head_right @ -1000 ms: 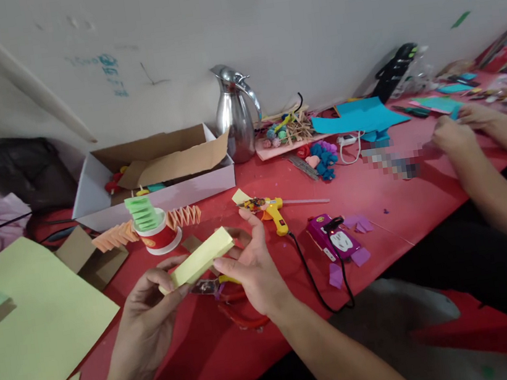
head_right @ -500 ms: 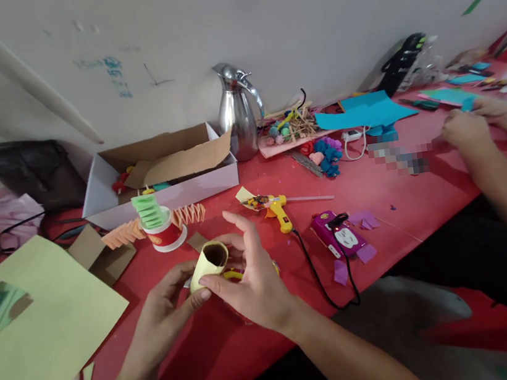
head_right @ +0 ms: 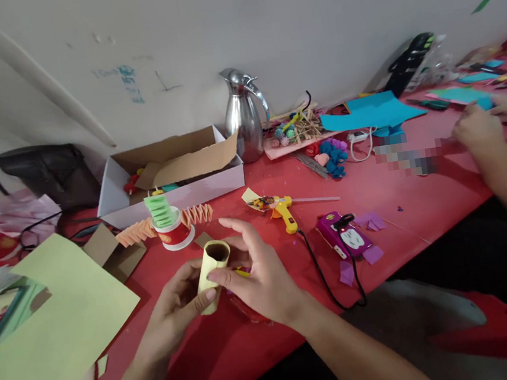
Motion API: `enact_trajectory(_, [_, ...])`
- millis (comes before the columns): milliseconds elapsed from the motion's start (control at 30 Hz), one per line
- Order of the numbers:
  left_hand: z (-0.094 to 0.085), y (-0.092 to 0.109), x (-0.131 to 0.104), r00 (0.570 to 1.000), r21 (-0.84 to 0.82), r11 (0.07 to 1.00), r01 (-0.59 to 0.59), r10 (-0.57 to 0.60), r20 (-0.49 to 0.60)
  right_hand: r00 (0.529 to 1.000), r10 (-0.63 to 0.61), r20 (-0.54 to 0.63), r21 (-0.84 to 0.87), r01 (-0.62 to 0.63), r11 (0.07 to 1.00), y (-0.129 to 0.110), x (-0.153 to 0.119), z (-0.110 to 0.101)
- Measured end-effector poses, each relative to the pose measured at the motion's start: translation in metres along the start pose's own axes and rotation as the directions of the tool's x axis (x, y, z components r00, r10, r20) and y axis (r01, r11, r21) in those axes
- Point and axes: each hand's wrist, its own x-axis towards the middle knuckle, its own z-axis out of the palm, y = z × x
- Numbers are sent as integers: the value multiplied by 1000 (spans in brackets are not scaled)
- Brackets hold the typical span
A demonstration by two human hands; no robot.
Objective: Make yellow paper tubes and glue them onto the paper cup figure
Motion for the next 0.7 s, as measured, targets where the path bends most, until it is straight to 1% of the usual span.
enact_trajectory(67, [1,-1,0,997,-105,992,74,-70,39,996,86,1,77,-85,993,5,5,-4])
enact_trajectory(133, [4,0,1,988,-191,970,148,-139,61,989,146,-4,131,-144,981,10,12,-7])
enact_trajectory(200, [8,5,5,975,-246,944,222,-212,66,982,185,-28,143,-179,973,15,21,-9])
enact_trajectory(267, [12,14,11,965,-270,927,261,-258,47,980,194,-47,142,-185,972,18,32,-10])
enact_trajectory(367, [16,28,20,968,-251,936,246,-253,6,988,150,-44,171,-140,975,22,49,-11])
enact_trajectory(467, [17,31,28,971,-204,951,234,-240,-4,990,138,-25,220,-129,967,28,59,-14])
enact_trajectory(533, [16,27,30,970,-226,945,238,-243,5,988,148,-33,244,-136,960,34,59,-18])
enact_trajectory(600, [16,19,30,977,-287,937,200,-213,-15,989,144,-29,272,-131,953,38,56,-21])
enact_trajectory(700, [19,9,28,983,-348,934,83,-133,-124,998,69,14,250,-70,966,39,50,-24])
